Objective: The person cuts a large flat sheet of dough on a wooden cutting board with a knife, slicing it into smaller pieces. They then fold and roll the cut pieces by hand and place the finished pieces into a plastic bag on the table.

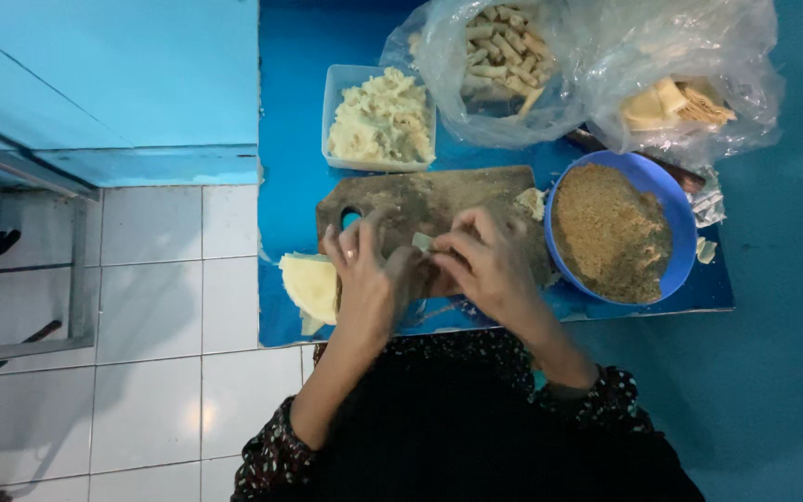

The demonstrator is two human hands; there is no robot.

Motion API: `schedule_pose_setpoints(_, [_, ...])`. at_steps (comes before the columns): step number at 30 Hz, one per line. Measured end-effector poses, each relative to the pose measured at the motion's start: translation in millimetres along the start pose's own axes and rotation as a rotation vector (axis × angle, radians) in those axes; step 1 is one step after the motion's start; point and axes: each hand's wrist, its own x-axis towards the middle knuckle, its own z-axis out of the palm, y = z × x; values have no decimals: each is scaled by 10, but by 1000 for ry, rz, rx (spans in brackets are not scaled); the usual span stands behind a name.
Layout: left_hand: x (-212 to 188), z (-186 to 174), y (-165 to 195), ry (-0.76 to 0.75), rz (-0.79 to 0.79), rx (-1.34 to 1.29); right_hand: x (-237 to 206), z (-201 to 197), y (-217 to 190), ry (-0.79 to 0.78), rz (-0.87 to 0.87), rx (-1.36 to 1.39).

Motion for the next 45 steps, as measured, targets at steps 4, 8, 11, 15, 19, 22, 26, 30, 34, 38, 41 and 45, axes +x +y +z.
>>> schedule_pose_setpoints(4, [-55,25,20,-28,70,178,36,29,-102,31,-54,-149])
schedule_pose_setpoints(8, [-32,82,-11,-64,16,374,183,149,-71,-10,-63,-283])
schedule_pose_setpoints(11, [-204,-54,-5,122,-116,273,202,271,-52,-39,-53,-456])
schedule_pose_setpoints(15, [-343,-175,2,269,-221,237,326,365,-82,-56,-17,-516])
schedule_pose_setpoints(19, [-486,-334,-95,266,-258,258,544,102,-64,-201,161,-302])
schedule_pose_setpoints(22, [-639,-515,-284,280,-324,246,473,-303,32,-170,144,-96])
schedule_pose_setpoints(26, [-824,-643,-507,267,-425,144,276,-294,-46,-194,-167,-90])
schedule_pose_setpoints(30, [-869,-701,-645,152,-458,105,242,-67,-233,-93,-260,-141])
schedule_pose_setpoints(34, [-847,-823,-669,-28,-394,25,340,-225,-186,-152,-35,71])
schedule_pose_setpoints(38, [-695,-899,-617,-133,-358,-23,576,-507,127,82,250,-28])
schedule_pose_setpoints(41, [-587,-977,-561,-111,-319,90,777,-637,290,245,193,-422])
schedule_pose_setpoints(45, [-562,-1028,-436,2,-235,-94,734,-702,12,343,77,-596])
